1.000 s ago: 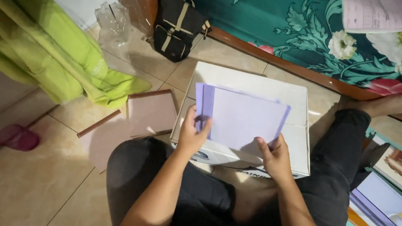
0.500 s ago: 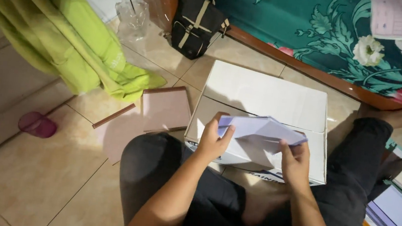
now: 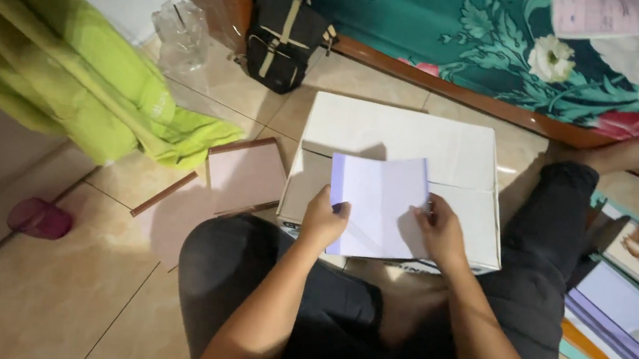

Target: The person is sitting on the floor, folding paper folders and placing them into a white cardboard box.

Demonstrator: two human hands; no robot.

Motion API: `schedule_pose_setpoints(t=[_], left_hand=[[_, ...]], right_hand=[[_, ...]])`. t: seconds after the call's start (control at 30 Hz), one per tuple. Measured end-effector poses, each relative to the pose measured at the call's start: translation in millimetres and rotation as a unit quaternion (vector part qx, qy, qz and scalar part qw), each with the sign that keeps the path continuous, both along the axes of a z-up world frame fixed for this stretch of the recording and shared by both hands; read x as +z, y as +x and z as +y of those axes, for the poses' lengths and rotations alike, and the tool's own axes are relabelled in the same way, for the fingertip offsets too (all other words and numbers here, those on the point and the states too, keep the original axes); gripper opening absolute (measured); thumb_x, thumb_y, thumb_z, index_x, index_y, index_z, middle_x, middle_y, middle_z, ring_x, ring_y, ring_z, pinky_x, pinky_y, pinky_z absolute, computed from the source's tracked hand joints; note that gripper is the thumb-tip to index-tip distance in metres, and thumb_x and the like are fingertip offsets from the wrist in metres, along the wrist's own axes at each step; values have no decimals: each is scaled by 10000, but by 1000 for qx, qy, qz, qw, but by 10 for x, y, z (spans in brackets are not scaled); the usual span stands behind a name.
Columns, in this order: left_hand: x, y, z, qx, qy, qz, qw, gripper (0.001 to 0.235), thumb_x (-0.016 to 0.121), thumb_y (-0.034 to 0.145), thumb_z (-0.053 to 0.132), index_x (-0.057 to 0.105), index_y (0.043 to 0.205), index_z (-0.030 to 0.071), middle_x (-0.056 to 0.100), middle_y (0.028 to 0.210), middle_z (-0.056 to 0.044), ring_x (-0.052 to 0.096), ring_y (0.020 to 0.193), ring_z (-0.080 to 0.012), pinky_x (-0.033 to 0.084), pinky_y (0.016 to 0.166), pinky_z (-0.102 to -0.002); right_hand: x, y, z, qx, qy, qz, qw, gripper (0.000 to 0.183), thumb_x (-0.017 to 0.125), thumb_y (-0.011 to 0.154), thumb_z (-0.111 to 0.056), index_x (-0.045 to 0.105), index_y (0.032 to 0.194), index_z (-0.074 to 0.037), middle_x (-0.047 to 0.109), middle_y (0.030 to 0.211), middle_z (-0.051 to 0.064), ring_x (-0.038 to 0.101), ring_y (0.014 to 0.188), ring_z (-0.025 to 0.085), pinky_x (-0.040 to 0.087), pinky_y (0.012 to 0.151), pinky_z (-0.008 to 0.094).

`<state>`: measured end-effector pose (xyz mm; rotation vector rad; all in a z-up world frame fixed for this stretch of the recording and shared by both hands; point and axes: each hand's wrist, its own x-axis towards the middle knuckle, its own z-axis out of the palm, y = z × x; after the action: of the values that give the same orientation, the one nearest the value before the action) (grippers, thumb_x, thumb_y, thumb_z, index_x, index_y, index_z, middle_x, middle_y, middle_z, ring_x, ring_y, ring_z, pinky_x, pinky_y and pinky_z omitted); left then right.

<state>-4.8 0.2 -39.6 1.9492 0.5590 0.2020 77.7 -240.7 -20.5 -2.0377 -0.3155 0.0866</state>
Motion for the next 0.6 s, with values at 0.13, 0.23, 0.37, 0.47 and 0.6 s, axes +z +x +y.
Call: schedule_pose_setpoints(t=[0.13,0.23,0.37,0.47,0.6], left_hand=[[451,-148,-333,81,275,-100,953,548,737,809,113,553,1300,-47,653,1091,-248,670,1038,-421,565,879,-489],[567,-184,-423,-31,343,-94,934,714,765,822,112,490,1466,-27,530,1367,-306,467,1303,-474,398,1057,-578],[269,-129,-372,-238,374,-163,881,524,732,818,471,692,1231,150,593,1198,-97,537,1147,-315,462,920,-450],[382,-175,-343,-273,363,-110,884,658,720,780,632,692,1253,177,579,1246,-80,517,1184,-300,457,941,-443],[344,-167,-398,-253,370,-79,891,660,685,810,657,686,1276,190,564,1254,-75,505,1170,-288,437,949,-438]], right_hand=[[-153,86,15,-2,-79,11,997,468,690,948,-119,601,1394,-7,731,1089,267,728,1003,406,585,829,494],[-175,206,16,21,-140,-13,990,512,691,943,-151,591,1434,-49,743,1074,239,735,995,378,595,807,463],[-141,217,61,-2,-179,4,984,507,681,943,-182,605,1433,-72,756,1064,219,732,1008,371,590,840,476],[-8,163,114,-8,-176,-3,984,497,675,951,-164,604,1431,-56,753,1071,227,731,1013,373,593,844,472],[118,110,142,3,-161,-29,987,509,689,936,-140,603,1416,6,724,1125,268,716,1029,414,590,851,496]])
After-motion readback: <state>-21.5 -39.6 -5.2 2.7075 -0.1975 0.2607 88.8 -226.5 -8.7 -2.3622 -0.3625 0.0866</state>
